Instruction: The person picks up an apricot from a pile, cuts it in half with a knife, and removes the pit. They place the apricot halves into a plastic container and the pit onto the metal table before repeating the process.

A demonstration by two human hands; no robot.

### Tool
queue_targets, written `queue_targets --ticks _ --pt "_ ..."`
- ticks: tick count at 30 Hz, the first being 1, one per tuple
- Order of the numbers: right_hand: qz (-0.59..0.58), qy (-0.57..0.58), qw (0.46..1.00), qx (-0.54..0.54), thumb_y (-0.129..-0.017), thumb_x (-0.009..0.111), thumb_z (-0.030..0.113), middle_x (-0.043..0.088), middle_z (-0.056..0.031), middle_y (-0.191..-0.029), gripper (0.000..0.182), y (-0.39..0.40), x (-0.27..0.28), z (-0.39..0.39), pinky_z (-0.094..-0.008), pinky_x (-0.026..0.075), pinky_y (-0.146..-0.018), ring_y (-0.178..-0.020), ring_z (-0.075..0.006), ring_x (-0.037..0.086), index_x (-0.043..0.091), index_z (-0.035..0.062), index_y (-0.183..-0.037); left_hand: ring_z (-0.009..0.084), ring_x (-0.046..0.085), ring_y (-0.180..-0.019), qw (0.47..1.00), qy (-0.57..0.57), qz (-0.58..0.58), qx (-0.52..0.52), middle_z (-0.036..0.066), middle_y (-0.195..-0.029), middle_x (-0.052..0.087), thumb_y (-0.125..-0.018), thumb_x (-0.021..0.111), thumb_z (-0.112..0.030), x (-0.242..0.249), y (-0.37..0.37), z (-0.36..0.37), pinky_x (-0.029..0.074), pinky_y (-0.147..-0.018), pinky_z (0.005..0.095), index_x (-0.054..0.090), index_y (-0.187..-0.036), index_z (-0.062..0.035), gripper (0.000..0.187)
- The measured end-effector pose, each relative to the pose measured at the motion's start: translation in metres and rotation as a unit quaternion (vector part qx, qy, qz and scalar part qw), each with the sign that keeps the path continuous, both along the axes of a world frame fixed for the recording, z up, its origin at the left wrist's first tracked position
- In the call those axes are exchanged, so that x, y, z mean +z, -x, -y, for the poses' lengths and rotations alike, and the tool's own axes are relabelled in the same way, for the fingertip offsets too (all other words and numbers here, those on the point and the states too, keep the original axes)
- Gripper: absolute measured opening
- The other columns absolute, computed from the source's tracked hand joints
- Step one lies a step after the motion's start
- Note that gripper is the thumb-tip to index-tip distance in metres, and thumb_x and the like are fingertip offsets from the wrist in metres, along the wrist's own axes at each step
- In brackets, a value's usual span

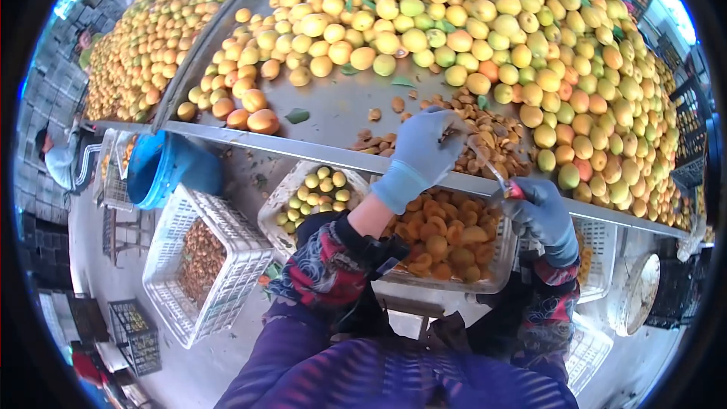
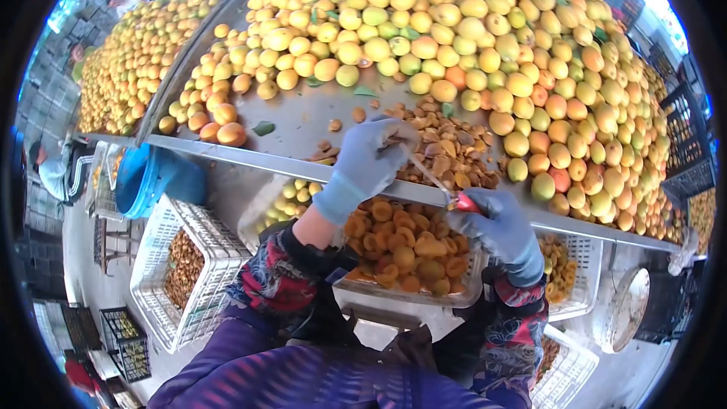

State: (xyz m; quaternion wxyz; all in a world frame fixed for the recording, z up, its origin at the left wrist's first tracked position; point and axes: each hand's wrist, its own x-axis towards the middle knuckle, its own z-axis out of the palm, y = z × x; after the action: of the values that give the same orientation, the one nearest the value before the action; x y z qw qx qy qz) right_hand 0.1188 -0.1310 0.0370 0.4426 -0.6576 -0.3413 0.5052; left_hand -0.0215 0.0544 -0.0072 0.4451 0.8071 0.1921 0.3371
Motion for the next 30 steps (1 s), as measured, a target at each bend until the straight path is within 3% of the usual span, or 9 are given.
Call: queue_targets --ticks 5,7,11,13,16,19,24,27,30 --pt "0.102 -0.099 0.987 -0.075 -0.087 0.052 0.023 0.048 -0.0015 -0.047 0.029 -0.008 -0.009 0.002 -0.0192 0.031 -0.039 -0.039 -0.0052 0.043 0.061 -0.0033 -0.092 0.0139 0.06 -0.078 0.998 -0.051 0.007 0.047 0.008 -0.087 0.064 -0.08 0.058 0.001 -0.008 0.006 -0.021 0.048 -0.07 0.0244 0.064 -0.101 -0.0016 0.022" --pt "0.097 -0.106 0.985 -0.099 -0.087 0.053 0.023 0.048 -0.001 -0.047 0.028 -0.006 -0.008 -0.002 -0.0194 0.031 -0.039 -0.039 -0.0052 0.042 0.061 -0.0031 -0.092 0.0121 0.06 -0.072 0.995 0.033 0.009 0.092 0.008 -0.086 0.066 -0.08 0.058 0.0 -0.013 0.019 -0.046 0.049 -0.064 0.0248 0.064 -0.101 -0.002 0.022" --pt "0.082 -0.125 0.975 -0.167 -0.088 0.056 0.022 0.048 0.0004 -0.05 0.024 0.004 -0.009 -0.008 -0.0198 0.031 -0.04 -0.041 -0.0049 0.041 0.06 -0.002 -0.089 0.0108 0.059 -0.067 0.977 -0.03 -0.07 0.199 0.007 -0.083 0.067 -0.08 0.064 -0.009 -0.018 0.053 -0.121 0.048 -0.059 0.0252 0.064 -0.101 -0.0008 0.022" --pt "0.081 -0.135 0.971 -0.182 -0.088 0.057 0.02 0.048 0.001 -0.051 0.021 0.006 -0.008 -0.011 -0.0198 0.031 -0.041 -0.041 -0.0047 0.041 0.06 -0.0013 -0.086 0.0119 0.06 -0.066 0.948 -0.092 -0.153 0.265 0.009 -0.085 0.067 -0.078 0.067 -0.014 -0.016 0.068 -0.154 0.048 -0.057 0.0253 0.064 -0.101 -0.0009 0.027" --pt "0.091 -0.102 0.978 -0.16 -0.087 0.059 0.016 0.048 0.0018 -0.053 0.018 0.006 -0.007 -0.015 -0.0199 0.031 -0.041 -0.043 -0.0041 0.042 0.056 0.0002 -0.079 0.0232 0.064 -0.081 0.898 -0.173 -0.226 0.335 0.014 -0.096 0.066 -0.075 0.068 -0.018 -0.033 0.082 -0.199 0.051 -0.071 0.0333 0.063 -0.107 -0.0038 0.035" --pt "0.081 -0.102 0.976 -0.173 -0.087 0.06 0.015 0.048 0.0022 -0.053 0.02 0.007 -0.011 -0.018 -0.02 0.032 -0.041 -0.044 -0.0037 0.043 0.052 0.0015 -0.074 0.0329 0.057 -0.103 0.892 -0.14 -0.291 0.315 0.016 -0.114 0.058 -0.075 0.065 -0.021 -0.026 0.079 -0.205 0.046 -0.089 0.0412 0.055 -0.12 -0.0132 0.047" --pt "0.1 -0.079 0.977 -0.174 -0.087 0.06 0.013 0.047 0.0026 -0.053 0.017 0.006 -0.016 -0.022 -0.0196 0.032 -0.042 -0.044 -0.0038 0.044 0.053 0.0012 -0.076 0.0361 0.053 -0.106 0.87 -0.305 -0.303 0.241 0.016 -0.118 0.053 -0.072 0.068 -0.014 -0.011 0.051 -0.193 0.045 -0.089 0.0435 0.045 -0.13 -0.0119 0.063" --pt "0.101 -0.066 0.978 -0.17 -0.087 0.059 0.012 0.048 0.0025 -0.056 0.015 0.006 -0.016 -0.022 -0.0194 0.033 -0.043 -0.046 -0.0037 0.044 0.054 0.0008 -0.079 0.0348 0.054 -0.103 0.796 -0.396 -0.421 0.179 0.015 -0.122 0.044 -0.071 0.069 -0.01 -0.017 0.039 -0.198 0.047 -0.084 0.0435 0.046 -0.126 -0.0129 0.06" --pt "0.086 -0.078 0.979 -0.169 -0.087 0.059 0.011 0.049 0.0024 -0.06 0.012 0.007 -0.02 -0.024 -0.0194 0.034 -0.043 -0.047 -0.0037 0.045 0.054 0.0007 -0.082 0.0347 0.055 -0.1 0.768 -0.339 -0.496 0.221 0.018 -0.119 0.044 -0.072 0.07 -0.01 -0.016 0.034 -0.197 0.049 -0.081 0.0427 0.048 -0.118 -0.0108 0.052"
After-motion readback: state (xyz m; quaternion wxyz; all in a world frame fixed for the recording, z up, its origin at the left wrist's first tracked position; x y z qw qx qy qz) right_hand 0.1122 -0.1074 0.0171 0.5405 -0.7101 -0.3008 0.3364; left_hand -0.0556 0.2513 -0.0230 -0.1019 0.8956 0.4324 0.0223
